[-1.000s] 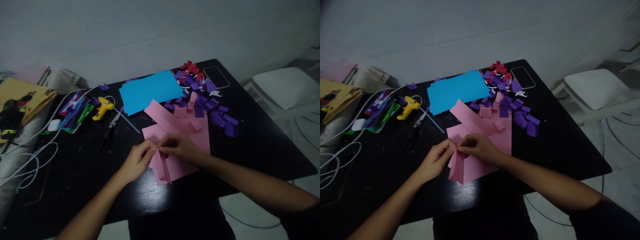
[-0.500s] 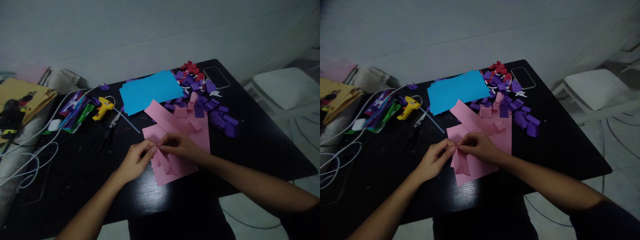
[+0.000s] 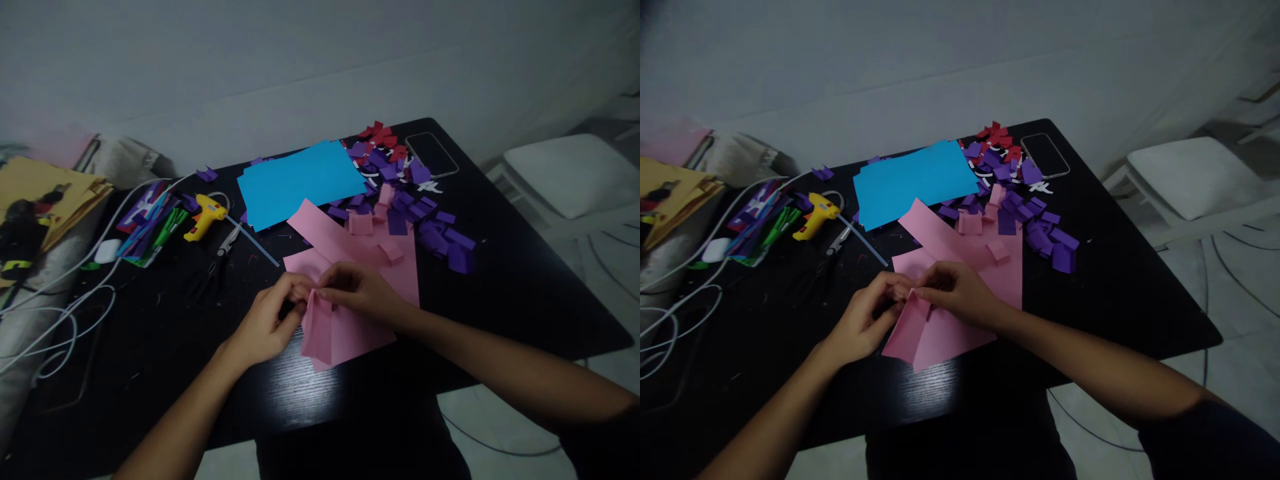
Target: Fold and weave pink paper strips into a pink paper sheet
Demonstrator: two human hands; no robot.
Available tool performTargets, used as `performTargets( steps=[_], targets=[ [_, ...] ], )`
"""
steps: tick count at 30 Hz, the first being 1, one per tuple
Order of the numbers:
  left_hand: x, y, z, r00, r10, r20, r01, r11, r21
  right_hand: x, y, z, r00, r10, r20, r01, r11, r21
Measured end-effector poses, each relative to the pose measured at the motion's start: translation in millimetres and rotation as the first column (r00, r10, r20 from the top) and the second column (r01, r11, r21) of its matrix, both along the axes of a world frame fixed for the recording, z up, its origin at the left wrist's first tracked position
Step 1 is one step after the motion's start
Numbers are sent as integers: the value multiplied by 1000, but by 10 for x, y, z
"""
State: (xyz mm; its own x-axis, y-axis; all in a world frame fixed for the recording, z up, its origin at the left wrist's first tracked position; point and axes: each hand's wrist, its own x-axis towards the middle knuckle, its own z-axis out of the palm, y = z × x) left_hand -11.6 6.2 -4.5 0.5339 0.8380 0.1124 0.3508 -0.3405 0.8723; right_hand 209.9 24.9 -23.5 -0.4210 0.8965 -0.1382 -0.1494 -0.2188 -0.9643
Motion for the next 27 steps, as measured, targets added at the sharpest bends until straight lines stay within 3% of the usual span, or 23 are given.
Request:
performTargets(
  steps=[5,12,15,17,19,21,23,27],
  targets=[
    [-32,-8,0,994,-77,-74,88,984,156,-3,10,-31,1000,1,-30,-1,1000,-13],
    [-40,8,-15,999,-2,-36,7,989,149,10,-8,3,997,49,-52,-50,999,-17],
    [-40,16,-24,999,17,-27,-13,990,143,14,-15,13,998,64,-5,-64,997,37],
    [-37,22,-26,999,26,-26,-22,992,122,28,-15,33,997,54,56,-62,986,152],
    [-30,30,-18,999,32,-25,-30,994,102,54,-9,72,994,31,108,-67,937,343],
    [-20,37,6,999,30,-24,-27,995,92,86,-4,123,989,45,142,-115,837,535],
    [-7,44,39,1000,22,-21,-20,997,81,113,-4,165,976,115,187,-207,766,608],
    [14,52,89,1000,-1,-19,2,999,53,122,-25,160,961,165,220,-270,722,637]
  ],
)
